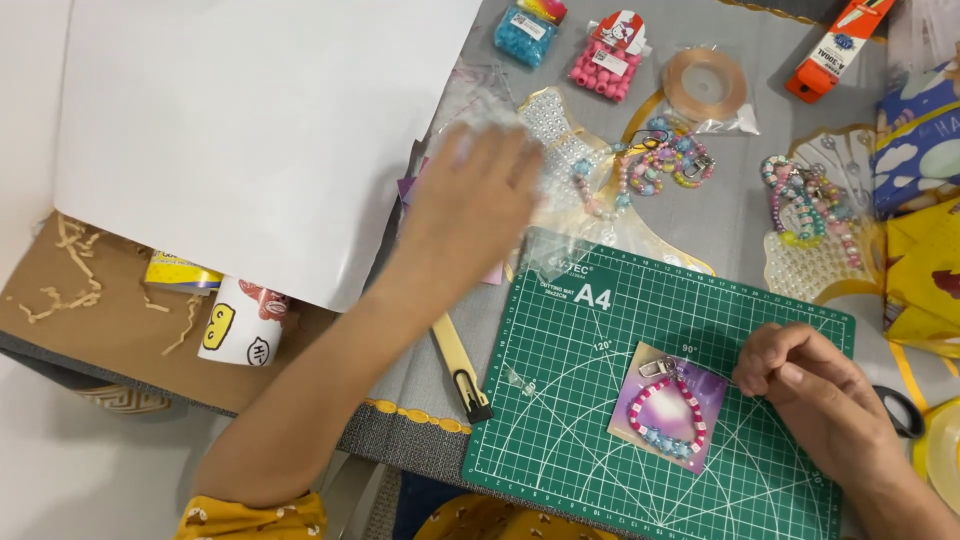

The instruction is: Assembling beaded keychains onto backing cards and placing them into plastic sleeves for packaging.

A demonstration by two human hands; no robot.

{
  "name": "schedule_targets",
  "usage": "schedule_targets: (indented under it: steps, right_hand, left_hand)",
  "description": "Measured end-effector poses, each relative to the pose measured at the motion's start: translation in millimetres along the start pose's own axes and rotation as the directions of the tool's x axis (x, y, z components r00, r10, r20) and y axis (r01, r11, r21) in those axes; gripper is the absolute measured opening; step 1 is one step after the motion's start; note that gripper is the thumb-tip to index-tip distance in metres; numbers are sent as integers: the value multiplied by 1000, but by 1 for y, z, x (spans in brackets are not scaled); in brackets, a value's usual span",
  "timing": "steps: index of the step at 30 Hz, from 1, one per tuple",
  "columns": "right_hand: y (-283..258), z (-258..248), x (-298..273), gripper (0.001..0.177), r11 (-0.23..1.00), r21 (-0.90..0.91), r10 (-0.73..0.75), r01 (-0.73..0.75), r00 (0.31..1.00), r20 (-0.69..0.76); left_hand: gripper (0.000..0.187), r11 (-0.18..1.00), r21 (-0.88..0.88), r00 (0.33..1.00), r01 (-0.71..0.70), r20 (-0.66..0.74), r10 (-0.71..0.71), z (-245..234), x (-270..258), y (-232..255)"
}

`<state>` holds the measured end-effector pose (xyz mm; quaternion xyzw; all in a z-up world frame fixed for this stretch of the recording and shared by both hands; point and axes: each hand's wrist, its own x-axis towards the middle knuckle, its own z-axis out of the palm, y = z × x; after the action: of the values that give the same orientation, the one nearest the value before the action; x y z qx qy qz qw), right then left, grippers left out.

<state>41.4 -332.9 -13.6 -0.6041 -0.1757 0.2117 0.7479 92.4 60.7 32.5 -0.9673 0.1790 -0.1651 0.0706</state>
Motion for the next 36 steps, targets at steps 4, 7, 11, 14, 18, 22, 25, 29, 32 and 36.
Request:
schedule_targets:
  steps: [4, 7, 11, 14, 18, 22, 25, 29, 32, 36]
  right_hand:
    - [2, -2, -1, 14, 1000, -13, 11, -11, 1000, -13]
    - [1, -2, -1, 16, 1000, -15, 13, -13, 1000, -5]
    - [1, 0, -1, 16, 1000, -17, 7, -7, 1000, -2]
    - [0, 0, 0, 17, 1000, -31, -3, 3, 1000, 9]
    - [0, -1, -1, 18, 998, -54, 10, -10, 1000, 9]
    - [1, -1, 0, 17, 999, -37, 2, -2, 1000, 7]
    - [1, -1, -1, 17, 999, -30, 15, -15, 1000, 4]
    - [-1, 2, 0, 18, 999, -41, 15, -14, 1000, 12]
    - [-1, 2, 0, 18, 999, -41, 17, -16, 1000, 12]
    - [-2, 2, -1, 18, 999, -48, 17, -16, 1000, 18]
  left_hand:
    - [38, 934, 316, 961, 167, -264, -83, 21, -4, -28]
    - [65, 987, 85, 990, 135, -45, -131, 45, 2, -22]
    - [77, 993, -2, 991, 122, 54, -121, 72, 0, -6]
    - [70, 990, 79, 988, 113, -117, -104, 79, 0, -7]
    - [48, 985, 130, 963, 112, -261, -75, 81, 1, -12]
    - [25, 987, 133, 945, 93, -324, -46, 79, 3, -11]
    - [14, 986, 118, 912, 118, -405, -61, 65, 3, -11]
    - [7, 961, -214, 868, 173, -429, -251, 52, 6, -16]
    - [4, 855, -480, 828, 196, -386, -406, 37, 7, -18]
    - [12, 530, -841, 741, 112, -285, -609, 14, 7, -17]
